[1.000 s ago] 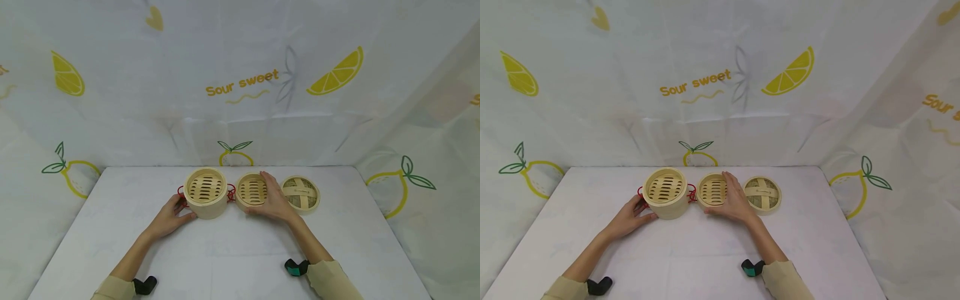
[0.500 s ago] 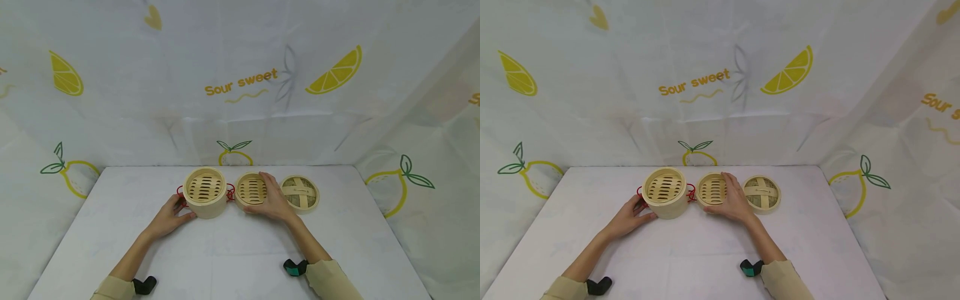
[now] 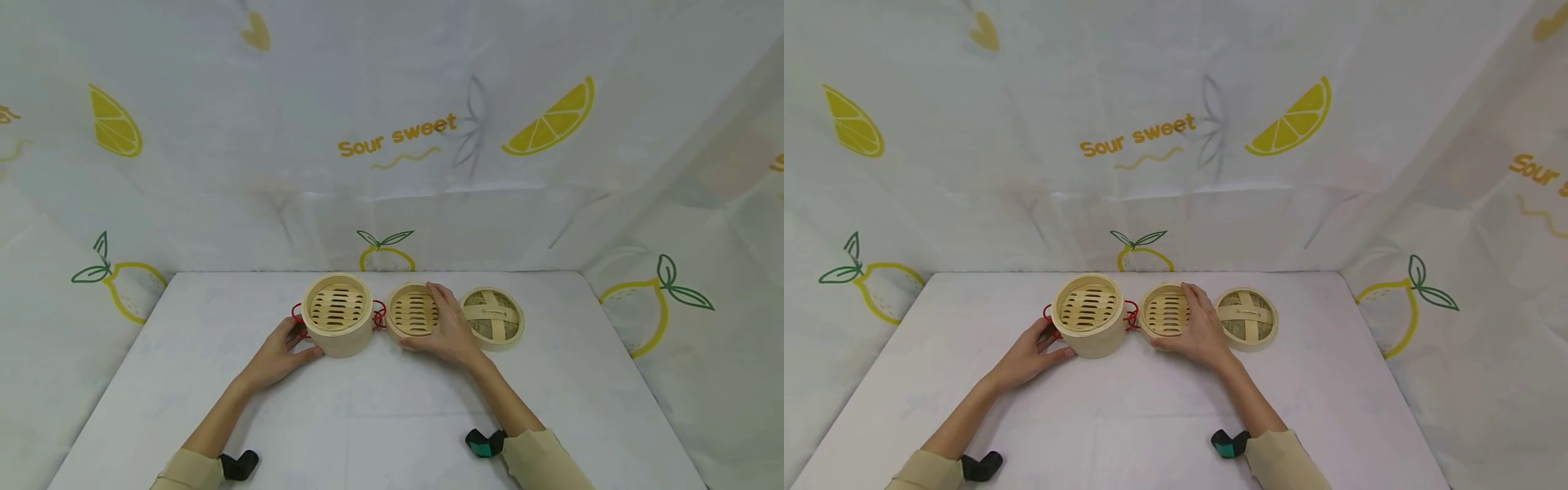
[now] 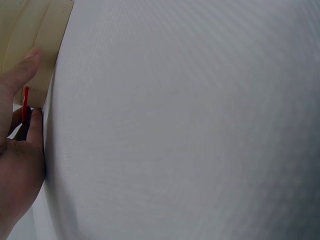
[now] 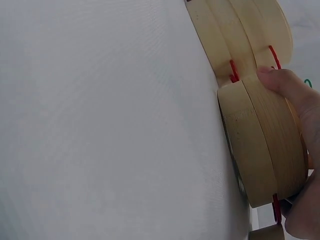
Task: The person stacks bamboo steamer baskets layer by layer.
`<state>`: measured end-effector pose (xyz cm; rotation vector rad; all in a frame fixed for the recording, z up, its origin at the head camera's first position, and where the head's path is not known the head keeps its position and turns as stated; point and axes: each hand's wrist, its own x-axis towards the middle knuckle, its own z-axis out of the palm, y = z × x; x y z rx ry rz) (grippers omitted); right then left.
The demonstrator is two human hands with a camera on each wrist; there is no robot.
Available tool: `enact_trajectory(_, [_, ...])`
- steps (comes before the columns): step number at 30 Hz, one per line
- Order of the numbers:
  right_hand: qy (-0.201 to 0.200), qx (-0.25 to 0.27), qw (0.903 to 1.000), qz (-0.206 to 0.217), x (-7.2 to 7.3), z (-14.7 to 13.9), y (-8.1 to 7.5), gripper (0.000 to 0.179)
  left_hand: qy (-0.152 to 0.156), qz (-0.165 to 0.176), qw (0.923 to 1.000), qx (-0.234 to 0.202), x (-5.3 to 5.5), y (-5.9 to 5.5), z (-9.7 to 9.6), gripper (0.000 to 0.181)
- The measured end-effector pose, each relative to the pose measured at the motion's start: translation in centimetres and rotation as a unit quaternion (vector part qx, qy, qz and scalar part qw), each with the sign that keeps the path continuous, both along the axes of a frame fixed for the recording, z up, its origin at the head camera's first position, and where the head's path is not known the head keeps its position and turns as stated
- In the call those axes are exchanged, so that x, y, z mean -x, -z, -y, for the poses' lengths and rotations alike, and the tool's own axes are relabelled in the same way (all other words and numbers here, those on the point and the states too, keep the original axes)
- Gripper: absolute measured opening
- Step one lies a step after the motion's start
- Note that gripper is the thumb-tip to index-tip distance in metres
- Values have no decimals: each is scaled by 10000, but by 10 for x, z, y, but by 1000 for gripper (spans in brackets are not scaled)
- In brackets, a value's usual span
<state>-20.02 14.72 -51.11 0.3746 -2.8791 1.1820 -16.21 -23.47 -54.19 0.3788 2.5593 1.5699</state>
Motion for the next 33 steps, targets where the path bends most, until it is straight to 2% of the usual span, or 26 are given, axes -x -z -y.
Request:
enact_trajectory(9, [175,-247,9994,-181,-7,3,-8,133,23,-14,10000,-48,0,-2,-1,85])
enact_trajectory(17, [29,-472,9961,-746,-12,1,-15,132,-8,41,10000,6,0,-1,0,82])
enact_trajectory(23, [-15,-504,9936,-1011,-16,-2,-19,131,11,30,10000,16,0,-2,0,81])
enact_trajectory(33, [99,-545,9938,-964,-18,-11,-26,132,-50,60,9999,121,-1,-3,0,83])
